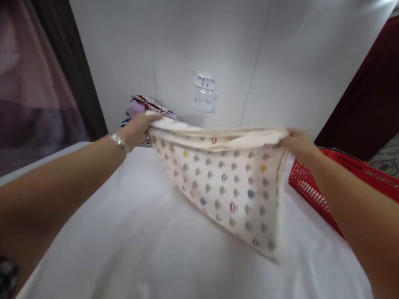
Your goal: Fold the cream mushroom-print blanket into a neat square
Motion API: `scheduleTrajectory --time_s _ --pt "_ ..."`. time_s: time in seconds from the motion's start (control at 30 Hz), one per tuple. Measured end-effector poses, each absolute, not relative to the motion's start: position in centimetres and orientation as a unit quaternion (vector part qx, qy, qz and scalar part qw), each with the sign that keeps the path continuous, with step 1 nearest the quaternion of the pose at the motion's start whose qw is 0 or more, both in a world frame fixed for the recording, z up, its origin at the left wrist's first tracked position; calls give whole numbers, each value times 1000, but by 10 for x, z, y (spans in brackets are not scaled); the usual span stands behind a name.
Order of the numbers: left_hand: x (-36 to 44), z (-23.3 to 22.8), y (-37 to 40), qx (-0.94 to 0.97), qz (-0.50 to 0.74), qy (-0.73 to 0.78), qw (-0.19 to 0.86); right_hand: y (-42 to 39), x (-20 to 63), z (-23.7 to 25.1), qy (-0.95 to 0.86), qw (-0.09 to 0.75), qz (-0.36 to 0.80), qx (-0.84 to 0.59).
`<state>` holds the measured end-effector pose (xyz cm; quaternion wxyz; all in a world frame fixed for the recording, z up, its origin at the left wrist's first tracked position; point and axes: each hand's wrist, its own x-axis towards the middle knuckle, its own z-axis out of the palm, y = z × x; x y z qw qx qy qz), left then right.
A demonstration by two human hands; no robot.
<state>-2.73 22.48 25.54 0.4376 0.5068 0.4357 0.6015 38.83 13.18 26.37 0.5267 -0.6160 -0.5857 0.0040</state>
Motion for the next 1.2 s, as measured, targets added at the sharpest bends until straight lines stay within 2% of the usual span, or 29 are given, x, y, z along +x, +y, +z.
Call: scheduleTrajectory --time_s 0.1,0.17,0.27,0.37,0.47,0.6,0.7,0.87,1.07,1.2 --pt "-8 336 262 532 649 390 378 161 397 325 -543 605 -65 -579" --pt "-9 375 268 555 673 354 336 163 405 348 -522 651 -108 -541" --pt "-28 386 256 600 673 316 296 155 411 343 -518 668 -119 -521" --pt "-55 338 228 585 655 332 345 144 408 294 -556 630 -54 -540" --pt "-79 245 187 544 595 403 432 130 397 210 -622 571 68 -531" --pt "-96 111 116 471 438 511 570 96 380 82 -645 484 200 -557" --pt "-100 51 69 428 370 575 591 61 373 15 -656 405 253 -584" --pt "-103 32 30 445 362 636 516 18 383 -23 -625 428 248 -604" --pt "-96 23 14 594 195 740 247 -4 386 -37 -635 450 203 -595" --pt "-90 18 1 611 162 760 150 -10 386 -44 -635 459 189 -591"
